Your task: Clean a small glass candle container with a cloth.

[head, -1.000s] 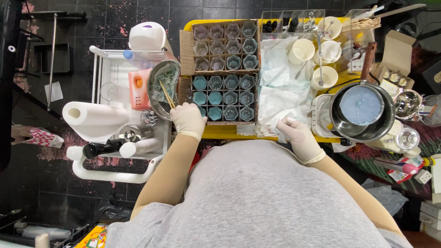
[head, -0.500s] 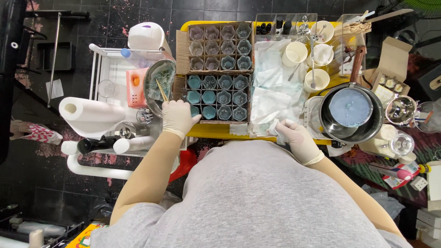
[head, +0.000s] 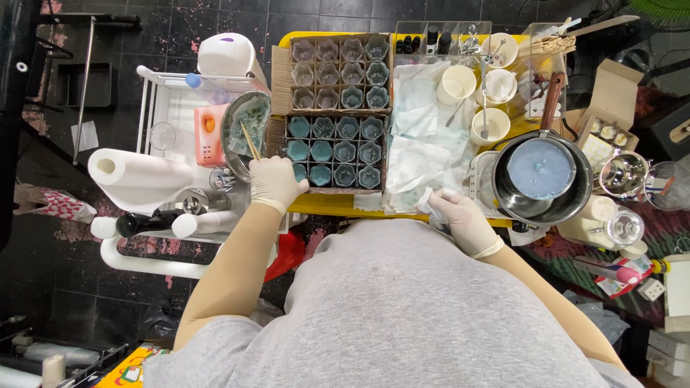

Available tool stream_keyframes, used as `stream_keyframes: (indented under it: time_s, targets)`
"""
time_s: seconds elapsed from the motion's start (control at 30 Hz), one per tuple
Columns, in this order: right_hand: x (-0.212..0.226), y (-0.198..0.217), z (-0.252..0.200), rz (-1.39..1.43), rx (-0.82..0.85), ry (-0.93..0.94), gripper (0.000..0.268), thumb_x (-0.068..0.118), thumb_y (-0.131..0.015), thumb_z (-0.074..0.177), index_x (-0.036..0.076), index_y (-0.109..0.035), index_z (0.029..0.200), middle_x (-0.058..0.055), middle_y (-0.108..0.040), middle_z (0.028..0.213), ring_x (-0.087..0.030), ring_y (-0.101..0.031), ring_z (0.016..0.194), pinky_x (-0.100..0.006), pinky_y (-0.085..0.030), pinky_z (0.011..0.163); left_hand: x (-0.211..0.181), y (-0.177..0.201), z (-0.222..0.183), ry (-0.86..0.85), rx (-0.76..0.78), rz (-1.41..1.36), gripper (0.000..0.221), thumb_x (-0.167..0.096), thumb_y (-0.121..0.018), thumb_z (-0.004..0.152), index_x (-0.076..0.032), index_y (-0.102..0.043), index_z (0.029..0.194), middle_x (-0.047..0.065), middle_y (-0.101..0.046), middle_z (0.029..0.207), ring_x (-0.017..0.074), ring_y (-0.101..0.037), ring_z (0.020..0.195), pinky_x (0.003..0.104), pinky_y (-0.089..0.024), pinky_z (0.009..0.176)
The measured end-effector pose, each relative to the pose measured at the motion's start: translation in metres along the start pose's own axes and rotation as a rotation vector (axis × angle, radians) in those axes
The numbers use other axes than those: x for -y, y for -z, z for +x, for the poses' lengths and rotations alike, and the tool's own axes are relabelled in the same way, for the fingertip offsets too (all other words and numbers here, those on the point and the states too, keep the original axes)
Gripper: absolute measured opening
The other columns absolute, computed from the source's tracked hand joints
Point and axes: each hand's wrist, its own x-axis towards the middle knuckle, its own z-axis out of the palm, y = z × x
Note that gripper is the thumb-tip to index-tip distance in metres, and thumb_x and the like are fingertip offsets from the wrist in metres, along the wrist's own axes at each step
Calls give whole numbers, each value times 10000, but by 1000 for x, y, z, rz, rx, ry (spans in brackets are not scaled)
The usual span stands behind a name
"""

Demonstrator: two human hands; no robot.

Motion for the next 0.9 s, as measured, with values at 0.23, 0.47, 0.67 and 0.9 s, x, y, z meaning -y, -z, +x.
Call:
stream_keyframes:
  time_s: [0.23, 0.47, 0.67, 0.9]
  targets:
    - [21, -6, -1, 84, 44, -29, 360, 332, -542, 1032, 15, -711, 1019, -26, -707, 928, -85, -610, 805, -239, -499, 766, 14, 49, -53, -86, -423, -151, 525, -576, -813, 747, -95, -719, 935, 83, -666, 844, 291, -640, 823, 447, -445, 819]
    - [56, -23, 0, -68, 264, 91, 345, 295, -545, 1027, 8, -667, 1176, -49, -654, 938, -84, -546, 670, -253, -479, 649, -10, 129, -88, -599, -922, -198, 400, -411, -812, 903, -130, -670, 1150, 11, -538, 903, 199, -576, 923, 482, -347, 1151]
    - [68, -23, 2, 166, 572, 127, 551, 216, -580, 935, 81, -516, 1465, 21, -670, 1064, -52, -447, 614, -224, -404, 579, -60, 138, -79, -835, -1020, -166, 381, -395, -776, 980, -169, -641, 1256, -21, -460, 930, 149, -545, 1003, 491, -298, 1214]
    - [54, -10, -5, 378, 437, 247, 512, 109, -682, 941, 96, -507, 1421, 10, -595, 985, -57, -459, 707, -212, -375, 610, -95, 135, -72, -719, -796, -620, 843, -510, -849, 812, -70, -530, 1458, 61, -574, 1165, 252, -557, 1140, 521, -325, 1170]
